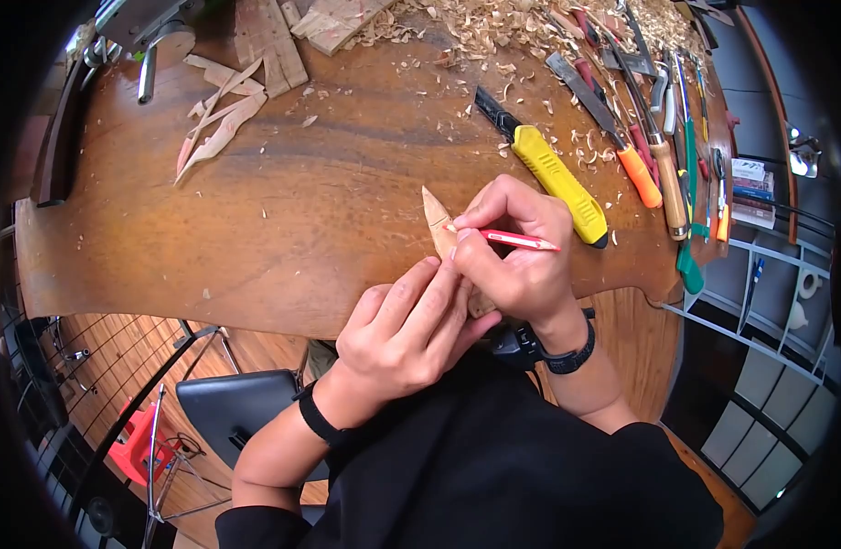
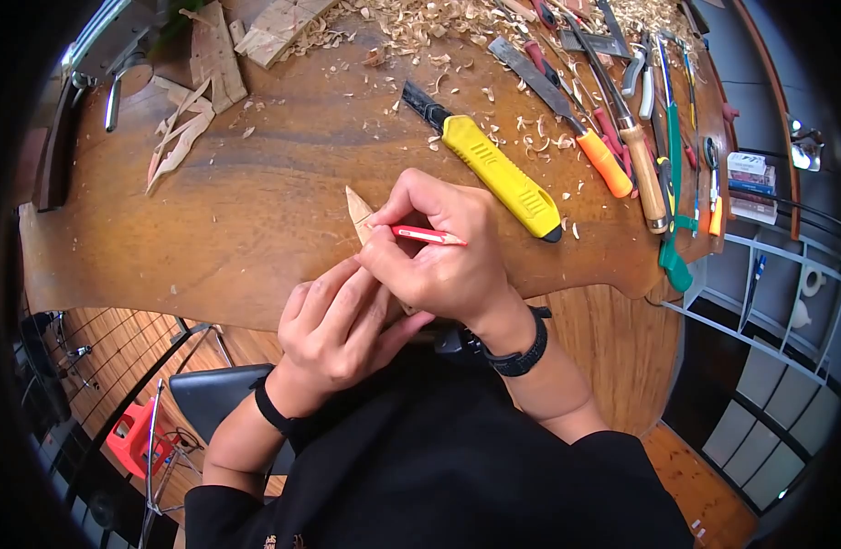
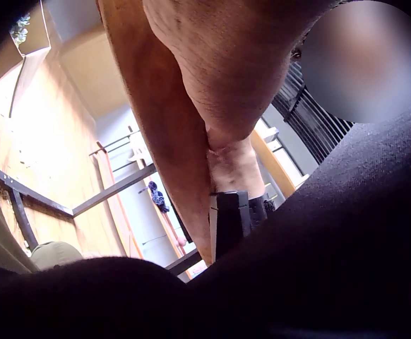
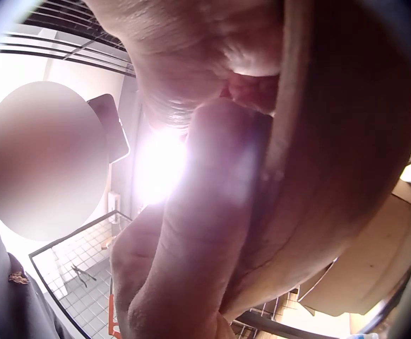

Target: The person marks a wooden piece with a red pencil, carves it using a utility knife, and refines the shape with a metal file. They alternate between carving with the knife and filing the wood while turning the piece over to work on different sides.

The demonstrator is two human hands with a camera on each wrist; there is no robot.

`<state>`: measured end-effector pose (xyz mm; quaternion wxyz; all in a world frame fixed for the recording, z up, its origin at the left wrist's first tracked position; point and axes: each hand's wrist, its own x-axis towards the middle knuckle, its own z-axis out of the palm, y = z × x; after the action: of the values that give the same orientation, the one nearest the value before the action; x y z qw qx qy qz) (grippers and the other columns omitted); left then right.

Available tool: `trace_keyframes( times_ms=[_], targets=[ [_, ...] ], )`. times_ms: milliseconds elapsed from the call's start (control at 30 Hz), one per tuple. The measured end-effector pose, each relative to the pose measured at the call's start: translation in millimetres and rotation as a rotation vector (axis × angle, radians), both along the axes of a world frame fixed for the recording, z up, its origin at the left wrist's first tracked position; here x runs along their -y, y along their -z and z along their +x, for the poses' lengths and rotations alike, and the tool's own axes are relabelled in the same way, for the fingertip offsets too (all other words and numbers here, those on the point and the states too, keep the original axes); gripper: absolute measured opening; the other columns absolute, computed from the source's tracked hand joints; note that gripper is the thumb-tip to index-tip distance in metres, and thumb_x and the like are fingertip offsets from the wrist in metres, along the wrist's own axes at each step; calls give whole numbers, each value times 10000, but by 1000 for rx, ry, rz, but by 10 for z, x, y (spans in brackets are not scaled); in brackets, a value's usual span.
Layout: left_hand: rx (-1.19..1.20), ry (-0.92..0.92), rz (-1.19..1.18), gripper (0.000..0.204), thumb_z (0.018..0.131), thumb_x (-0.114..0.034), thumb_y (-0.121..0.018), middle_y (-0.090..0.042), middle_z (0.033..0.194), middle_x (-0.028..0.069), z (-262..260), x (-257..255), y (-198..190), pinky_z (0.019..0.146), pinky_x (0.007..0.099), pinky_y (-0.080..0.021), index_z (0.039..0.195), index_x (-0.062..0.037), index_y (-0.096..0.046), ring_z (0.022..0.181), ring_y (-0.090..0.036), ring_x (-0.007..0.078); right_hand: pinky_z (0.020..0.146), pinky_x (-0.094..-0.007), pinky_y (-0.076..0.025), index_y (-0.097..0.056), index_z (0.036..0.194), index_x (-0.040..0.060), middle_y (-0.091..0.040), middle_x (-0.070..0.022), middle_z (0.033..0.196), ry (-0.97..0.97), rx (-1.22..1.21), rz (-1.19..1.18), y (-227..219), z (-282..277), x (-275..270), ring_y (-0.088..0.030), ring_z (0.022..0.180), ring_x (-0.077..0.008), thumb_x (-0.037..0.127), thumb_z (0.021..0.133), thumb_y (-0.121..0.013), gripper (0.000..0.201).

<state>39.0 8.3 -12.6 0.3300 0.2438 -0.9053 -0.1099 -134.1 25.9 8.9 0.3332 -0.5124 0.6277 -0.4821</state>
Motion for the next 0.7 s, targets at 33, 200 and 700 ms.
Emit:
trace_keyframes(
  times_ms=[33,200,700],
  targets=[
    [-1,1,3,359,864,-377,-785,-741,1078,96,-1,4,-6,693,274,-522,975,-35,-778,948,-715,215,572,-243,-449,-608,789,-21,-636,-74,729,1,-1,3,2,-3,-2,-578,631,-94,-7,772,-664,60],
    [-11,2,22,322,846,-352,-803,-740,1037,94,-13,13,-25,680,279,-521,919,-40,-773,939,-716,215,576,-240,-450,-593,771,-22,-633,-75,726,3,-35,23,-28,20,9,-575,628,-92,-16,772,-658,65],
    [-21,7,73,435,722,-309,-884,-725,1045,104,-8,-3,-52,695,321,-509,1008,-5,-765,921,-710,261,578,-237,-440,-573,766,-17,-622,-66,731,16,4,21,2,8,-5,-565,640,-81,-25,784,-653,82]
  ],
)
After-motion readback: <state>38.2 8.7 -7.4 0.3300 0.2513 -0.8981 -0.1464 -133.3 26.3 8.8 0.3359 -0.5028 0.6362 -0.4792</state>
